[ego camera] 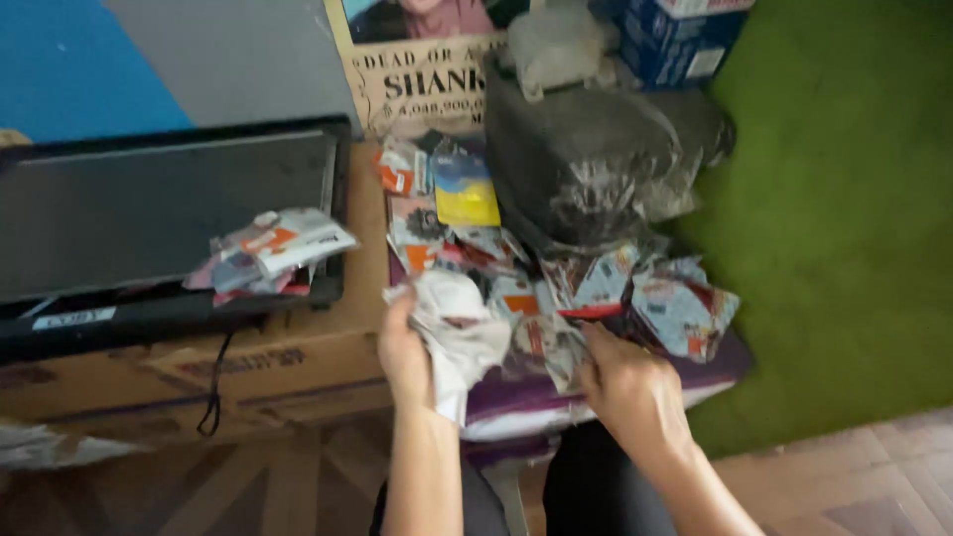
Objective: The person wipes various packaged items on a cluttered table using a white cloth. They handle multiple small packages, including orange blister packs and pink plastic bags, as well as tubes of lubricant, wiping each one before placing it down.
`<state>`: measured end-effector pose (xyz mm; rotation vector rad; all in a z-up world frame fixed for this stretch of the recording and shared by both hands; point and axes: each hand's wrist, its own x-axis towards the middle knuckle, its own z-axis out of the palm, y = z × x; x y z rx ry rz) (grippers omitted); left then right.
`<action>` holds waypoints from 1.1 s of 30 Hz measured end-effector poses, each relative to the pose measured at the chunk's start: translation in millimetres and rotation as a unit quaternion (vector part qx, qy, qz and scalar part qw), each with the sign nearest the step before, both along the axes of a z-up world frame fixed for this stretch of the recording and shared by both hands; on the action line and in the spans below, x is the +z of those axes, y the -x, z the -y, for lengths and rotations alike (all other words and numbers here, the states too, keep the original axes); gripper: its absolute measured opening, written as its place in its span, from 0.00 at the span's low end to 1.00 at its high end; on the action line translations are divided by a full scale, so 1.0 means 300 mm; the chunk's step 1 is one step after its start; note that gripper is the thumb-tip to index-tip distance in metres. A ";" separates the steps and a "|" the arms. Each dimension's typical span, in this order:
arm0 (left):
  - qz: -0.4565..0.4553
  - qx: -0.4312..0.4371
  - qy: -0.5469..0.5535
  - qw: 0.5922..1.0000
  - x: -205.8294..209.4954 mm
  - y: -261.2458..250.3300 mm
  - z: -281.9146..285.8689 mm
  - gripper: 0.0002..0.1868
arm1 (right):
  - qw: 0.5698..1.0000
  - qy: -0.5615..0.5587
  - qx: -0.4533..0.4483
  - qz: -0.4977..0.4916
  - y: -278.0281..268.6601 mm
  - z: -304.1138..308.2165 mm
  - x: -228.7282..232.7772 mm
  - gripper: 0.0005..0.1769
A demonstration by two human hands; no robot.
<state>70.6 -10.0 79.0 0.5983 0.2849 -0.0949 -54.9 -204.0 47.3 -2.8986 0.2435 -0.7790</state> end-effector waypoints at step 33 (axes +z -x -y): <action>0.507 0.068 -0.676 0.531 -0.062 0.123 0.170 0.22 | 0.488 -0.847 0.171 0.123 -0.184 -0.090 -0.223 0.23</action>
